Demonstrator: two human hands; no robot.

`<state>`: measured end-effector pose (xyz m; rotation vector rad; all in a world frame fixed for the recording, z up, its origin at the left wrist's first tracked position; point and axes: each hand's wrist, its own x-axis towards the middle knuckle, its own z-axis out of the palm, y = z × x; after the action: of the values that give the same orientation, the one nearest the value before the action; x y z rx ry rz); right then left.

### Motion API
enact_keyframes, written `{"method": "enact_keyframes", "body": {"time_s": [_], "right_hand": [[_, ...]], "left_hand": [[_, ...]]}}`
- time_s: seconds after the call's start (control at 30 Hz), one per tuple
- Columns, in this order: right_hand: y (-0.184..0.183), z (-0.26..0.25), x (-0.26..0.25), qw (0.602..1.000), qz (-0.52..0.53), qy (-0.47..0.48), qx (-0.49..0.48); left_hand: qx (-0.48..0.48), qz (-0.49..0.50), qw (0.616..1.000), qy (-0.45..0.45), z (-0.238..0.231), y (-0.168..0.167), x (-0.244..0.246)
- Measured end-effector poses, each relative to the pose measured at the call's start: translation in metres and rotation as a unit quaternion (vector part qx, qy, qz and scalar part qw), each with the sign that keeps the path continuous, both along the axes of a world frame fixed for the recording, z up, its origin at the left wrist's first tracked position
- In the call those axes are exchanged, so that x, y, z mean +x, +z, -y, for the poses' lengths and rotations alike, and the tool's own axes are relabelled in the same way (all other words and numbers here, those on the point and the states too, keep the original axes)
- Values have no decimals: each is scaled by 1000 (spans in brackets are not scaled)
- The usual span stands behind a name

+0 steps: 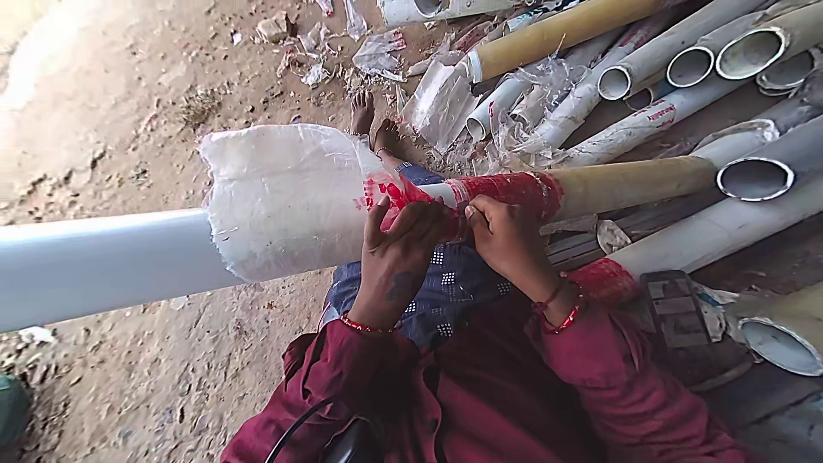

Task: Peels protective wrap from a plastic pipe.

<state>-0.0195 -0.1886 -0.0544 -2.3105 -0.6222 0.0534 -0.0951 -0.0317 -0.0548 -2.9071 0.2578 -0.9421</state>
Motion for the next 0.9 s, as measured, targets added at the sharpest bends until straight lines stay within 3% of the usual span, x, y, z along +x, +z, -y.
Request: {"method": "enact_keyframes", "body": {"time_s": [0.07, 0.17, 0.23, 0.3, 0.4, 0.43, 0.53, 0.57, 0.7, 0.77, 0.9], "right_hand": [[4, -2, 1, 999, 1, 21, -30], [14, 9, 7, 996, -55, 42, -48], [1, 11, 7, 997, 50, -61, 8], [-19, 2, 17, 961, 216, -169, 35], [-40, -15, 37, 948, 258, -184, 29], [-47, -22, 46, 945, 260, -193, 47], [-47, -35, 63, 944, 236, -224, 61], [-40, -37, 65, 953, 201, -221, 47], [-15, -42, 79, 980, 74, -185, -10], [-12, -41, 80, 983, 55, -172, -25], [-21, -46, 79, 983, 68, -168, -16]], "left_hand": [[30, 5, 999, -8, 2, 4, 8], [101, -65, 993, 17, 17, 25, 15], [152, -139, 978, 32, 27, 41, 24], [188, -245, 948, 76, 38, 56, 36], [227, -413, 875, 115, 48, 78, 61], [219, -421, 873, 109, 45, 78, 66], [66, -362, 926, 90, 24, 57, 65], [54, -345, 934, 72, 14, 51, 66], [152, -291, 944, 43, -1, 43, 60], [187, -257, 947, 41, 3, 41, 48], [166, -262, 947, 85, 18, 33, 24]]}}
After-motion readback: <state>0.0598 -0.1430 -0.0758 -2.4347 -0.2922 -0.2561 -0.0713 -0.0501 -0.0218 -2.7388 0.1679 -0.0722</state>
